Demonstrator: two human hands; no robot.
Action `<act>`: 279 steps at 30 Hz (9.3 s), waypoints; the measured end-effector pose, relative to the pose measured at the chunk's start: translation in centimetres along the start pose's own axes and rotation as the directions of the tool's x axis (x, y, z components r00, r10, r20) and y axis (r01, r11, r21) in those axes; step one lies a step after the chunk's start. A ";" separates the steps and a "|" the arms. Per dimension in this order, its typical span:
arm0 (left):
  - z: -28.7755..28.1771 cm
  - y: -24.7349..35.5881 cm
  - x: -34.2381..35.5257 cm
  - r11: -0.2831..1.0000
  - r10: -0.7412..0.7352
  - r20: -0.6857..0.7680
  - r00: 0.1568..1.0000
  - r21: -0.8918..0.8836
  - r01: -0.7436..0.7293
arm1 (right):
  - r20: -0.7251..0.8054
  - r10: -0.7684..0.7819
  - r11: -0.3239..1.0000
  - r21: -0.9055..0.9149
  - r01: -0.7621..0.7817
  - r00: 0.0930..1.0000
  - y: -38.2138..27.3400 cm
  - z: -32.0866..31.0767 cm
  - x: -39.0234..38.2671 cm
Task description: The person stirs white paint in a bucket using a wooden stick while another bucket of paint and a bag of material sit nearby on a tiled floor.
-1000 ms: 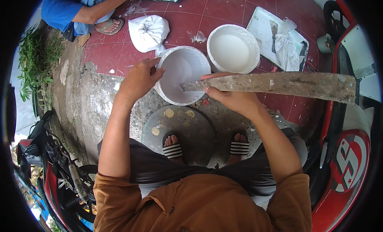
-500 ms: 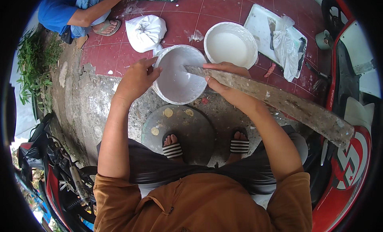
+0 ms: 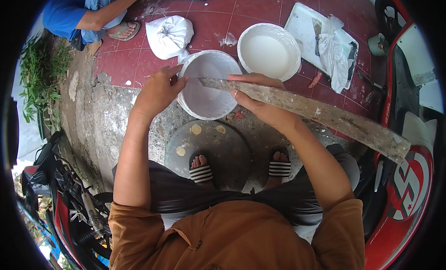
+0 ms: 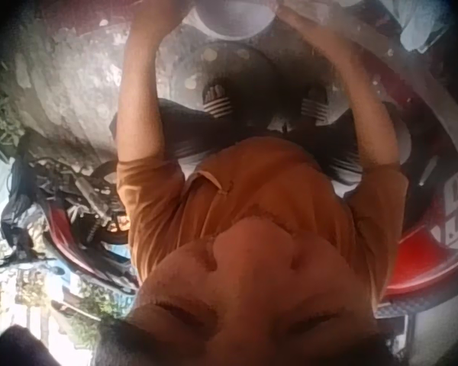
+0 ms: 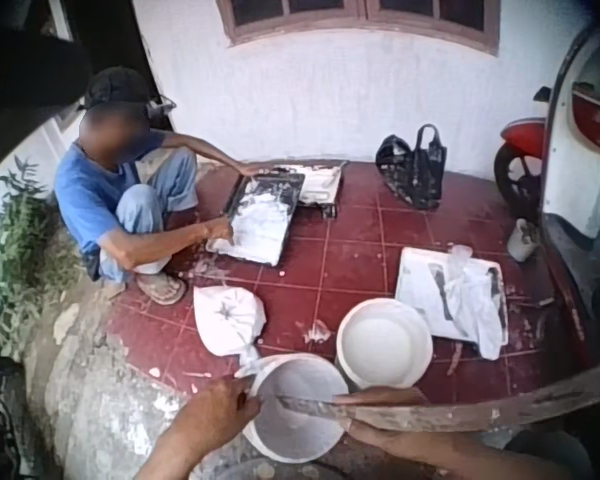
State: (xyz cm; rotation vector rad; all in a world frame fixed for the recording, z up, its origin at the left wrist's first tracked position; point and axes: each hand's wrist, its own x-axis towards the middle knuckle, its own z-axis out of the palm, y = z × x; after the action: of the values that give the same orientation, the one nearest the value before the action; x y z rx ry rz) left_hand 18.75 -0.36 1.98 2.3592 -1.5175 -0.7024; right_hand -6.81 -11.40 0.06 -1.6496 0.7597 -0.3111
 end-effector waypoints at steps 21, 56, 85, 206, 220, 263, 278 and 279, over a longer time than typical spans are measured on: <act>-0.3 0.1 -0.1 1.000 -0.011 0.015 1.000 -0.019 0.011 | 0.083 0.110 0.990 -0.101 -0.102 0.990 0.0 -0.2 -0.3; -0.1 0.1 -0.1 0.999 -0.013 -0.014 1.000 0.036 0.013 | -0.132 -0.044 0.999 -0.005 0.044 0.990 0.4 -0.7 0.7; 0.1 -0.7 0.1 0.999 0.001 -0.015 1.000 0.041 0.000 | 0.013 0.110 0.975 -0.195 -0.106 0.994 -0.6 -0.4 -0.2; 0.3 -0.4 -0.8 0.999 0.012 -0.011 1.000 0.033 -0.012 | 0.014 0.004 0.988 -0.153 -0.002 1.000 0.1 1.2 -1.3; 0.7 -0.3 -1.0 0.999 0.022 -0.056 0.998 0.047 -0.019 | -0.185 -0.061 0.980 -0.197 0.024 0.981 0.0 -0.4 0.3; 0.3 -0.7 -0.6 0.999 0.021 -0.027 0.999 0.027 -0.020 | 0.036 0.103 0.990 -0.103 -0.099 0.994 -0.7 1.0 -1.0; 0.0 -1.0 -0.5 0.999 -0.027 -0.030 0.999 0.026 0.028 | -0.256 0.020 1.000 0.013 -0.017 0.966 -0.9 -2.0 -0.1; 0.0 -0.9 -0.5 0.999 -0.029 -0.030 0.999 0.027 0.030 | -0.260 0.011 1.000 0.014 -0.008 0.965 -0.9 -2.0 -0.1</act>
State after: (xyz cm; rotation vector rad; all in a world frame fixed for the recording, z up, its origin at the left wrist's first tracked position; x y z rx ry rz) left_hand 19.29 0.52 1.69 2.4055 -1.4921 -0.6547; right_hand -7.76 -12.86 1.37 -1.6107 0.9597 -0.5329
